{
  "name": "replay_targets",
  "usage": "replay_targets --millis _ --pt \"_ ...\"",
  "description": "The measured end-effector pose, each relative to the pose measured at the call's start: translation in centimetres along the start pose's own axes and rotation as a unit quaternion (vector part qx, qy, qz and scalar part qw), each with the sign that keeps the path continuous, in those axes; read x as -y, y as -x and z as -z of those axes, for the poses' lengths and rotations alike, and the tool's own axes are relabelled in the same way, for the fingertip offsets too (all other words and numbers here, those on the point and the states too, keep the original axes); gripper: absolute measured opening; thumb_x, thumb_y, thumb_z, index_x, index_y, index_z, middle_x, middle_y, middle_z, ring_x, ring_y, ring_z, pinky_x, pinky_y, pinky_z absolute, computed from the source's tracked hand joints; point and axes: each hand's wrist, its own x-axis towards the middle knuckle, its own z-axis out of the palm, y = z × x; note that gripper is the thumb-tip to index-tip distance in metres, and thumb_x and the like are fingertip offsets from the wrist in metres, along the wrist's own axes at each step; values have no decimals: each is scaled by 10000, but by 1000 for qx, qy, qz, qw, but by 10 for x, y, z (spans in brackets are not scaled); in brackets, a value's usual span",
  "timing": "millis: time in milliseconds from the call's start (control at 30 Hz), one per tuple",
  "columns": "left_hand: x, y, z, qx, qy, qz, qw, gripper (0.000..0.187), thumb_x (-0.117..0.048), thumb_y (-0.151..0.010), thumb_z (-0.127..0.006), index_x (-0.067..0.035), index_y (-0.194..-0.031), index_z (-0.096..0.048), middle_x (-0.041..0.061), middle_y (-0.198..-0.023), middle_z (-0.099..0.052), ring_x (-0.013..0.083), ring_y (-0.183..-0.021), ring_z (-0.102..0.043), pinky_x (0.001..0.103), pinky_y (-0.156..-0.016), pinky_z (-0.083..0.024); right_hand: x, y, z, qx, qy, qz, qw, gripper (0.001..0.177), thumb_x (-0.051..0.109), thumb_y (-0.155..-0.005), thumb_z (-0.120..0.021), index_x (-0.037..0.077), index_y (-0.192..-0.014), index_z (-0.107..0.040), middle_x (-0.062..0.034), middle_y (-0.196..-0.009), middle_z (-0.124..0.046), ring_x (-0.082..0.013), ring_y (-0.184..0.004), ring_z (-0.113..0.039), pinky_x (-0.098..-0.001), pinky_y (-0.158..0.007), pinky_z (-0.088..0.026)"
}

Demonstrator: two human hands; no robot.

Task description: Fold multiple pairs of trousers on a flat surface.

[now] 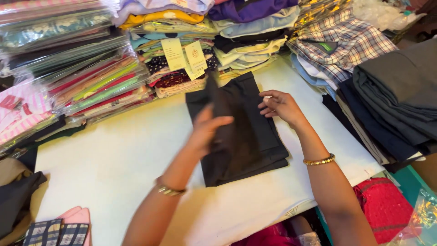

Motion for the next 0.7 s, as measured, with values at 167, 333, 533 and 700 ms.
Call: replay_targets --millis 167,333,533,700 --pt "92 -62 -40 56 -91 207 972 796 -265 -925 -672 -199 -1577 -221 122 -917 -674 198 -691 -676 357 -641 -589 -28 -10 3 42 21 -101 994 415 349 -1062 -595 75 -1364 -670 -40 -870 -616 -114 -664 -554 -286 -552 -471" --pt "100 -34 -10 79 -392 -35 916 530 -318 -1020 -666 -182 -1501 -492 57 -988 -715 227 -908 -677 393 -823 -588 -8 3 -8 37 90 -14 995 624 188 -830 -788 107 -1408 -570 3 -776 -622 -103 -657 -545 -290 -557 -456" --pt "78 -16 6 43 -784 -172 595 676 -628 -918 -558 -339 -1504 -384 83 -1556 -399 391 -1474 -253 720 -1124 -122 -11 2 -13 -27 327 3 945 675 211 -768 -854 155 -1391 -602 -56 -794 -664 -235 -753 -646 -377 -693 -521" --pt "82 -16 8 90 -791 -50 603 766 -745 -914 -394 -379 -1581 -312 52 -1675 -223 391 -1548 -82 795 -1118 38 -7 8 -17 -39 485 32 873 801 333 -764 -880 168 -1444 -490 -177 -1068 -680 -391 -1043 -638 -472 -861 -521"
